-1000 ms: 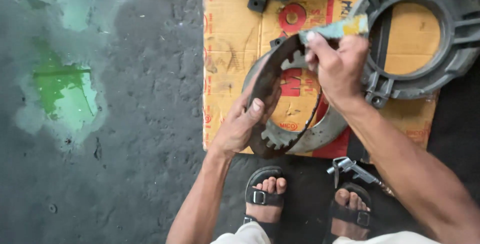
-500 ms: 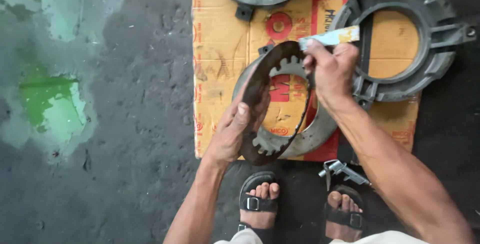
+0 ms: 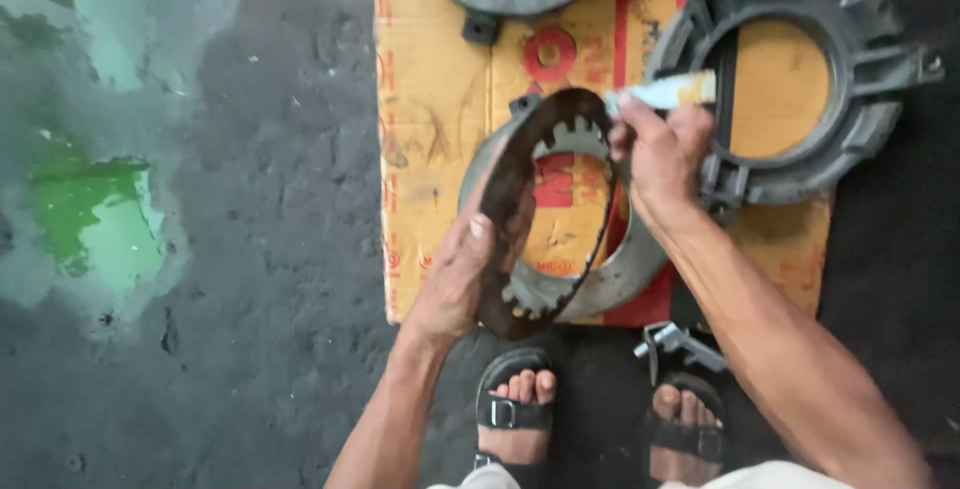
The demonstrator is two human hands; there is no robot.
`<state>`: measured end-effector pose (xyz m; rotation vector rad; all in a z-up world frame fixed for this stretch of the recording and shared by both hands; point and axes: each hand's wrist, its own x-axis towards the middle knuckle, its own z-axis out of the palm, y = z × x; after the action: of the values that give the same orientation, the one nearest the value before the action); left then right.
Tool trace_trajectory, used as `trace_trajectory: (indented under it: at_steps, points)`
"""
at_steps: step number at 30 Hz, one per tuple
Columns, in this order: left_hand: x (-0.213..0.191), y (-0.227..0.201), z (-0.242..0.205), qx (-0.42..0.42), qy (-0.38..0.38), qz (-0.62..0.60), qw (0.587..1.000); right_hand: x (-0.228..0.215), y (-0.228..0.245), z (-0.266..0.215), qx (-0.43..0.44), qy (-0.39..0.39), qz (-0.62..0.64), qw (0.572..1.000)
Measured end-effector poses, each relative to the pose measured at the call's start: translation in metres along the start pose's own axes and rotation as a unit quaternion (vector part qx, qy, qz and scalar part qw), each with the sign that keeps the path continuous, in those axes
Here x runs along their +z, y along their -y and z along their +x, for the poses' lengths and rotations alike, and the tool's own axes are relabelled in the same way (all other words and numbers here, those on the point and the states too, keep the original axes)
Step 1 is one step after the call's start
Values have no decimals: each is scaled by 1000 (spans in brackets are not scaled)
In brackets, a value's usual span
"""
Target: Cleaning and scraping residue off of metal clutch plates using an air gun and a hand scraper.
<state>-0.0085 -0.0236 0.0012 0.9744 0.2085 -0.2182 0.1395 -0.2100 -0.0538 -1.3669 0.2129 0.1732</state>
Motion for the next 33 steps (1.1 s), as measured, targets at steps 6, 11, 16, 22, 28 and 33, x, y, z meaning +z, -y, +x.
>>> trace_trajectory:
  at_steps: [6,11,16,22,28,33]
  points:
    - [17,-12,-1,-9,15,-35,999,-3,-3,-3,3,-11,46,999]
    - [23,-18,2,-4,-6,24,1000,-17,3,-2,146,3,196,970]
    - [28,-32,12,16,21,119,993,-63,20,-15,158,-5,265,951]
    - [76,-80,31,-1,255,513,820,-141,59,-37,91,-34,296,950]
    - [66,-89,14,170,321,744,561,-167,58,-72,46,-33,244,968]
    - [24,-44,1,264,169,607,730,-133,17,-96,90,6,225,970]
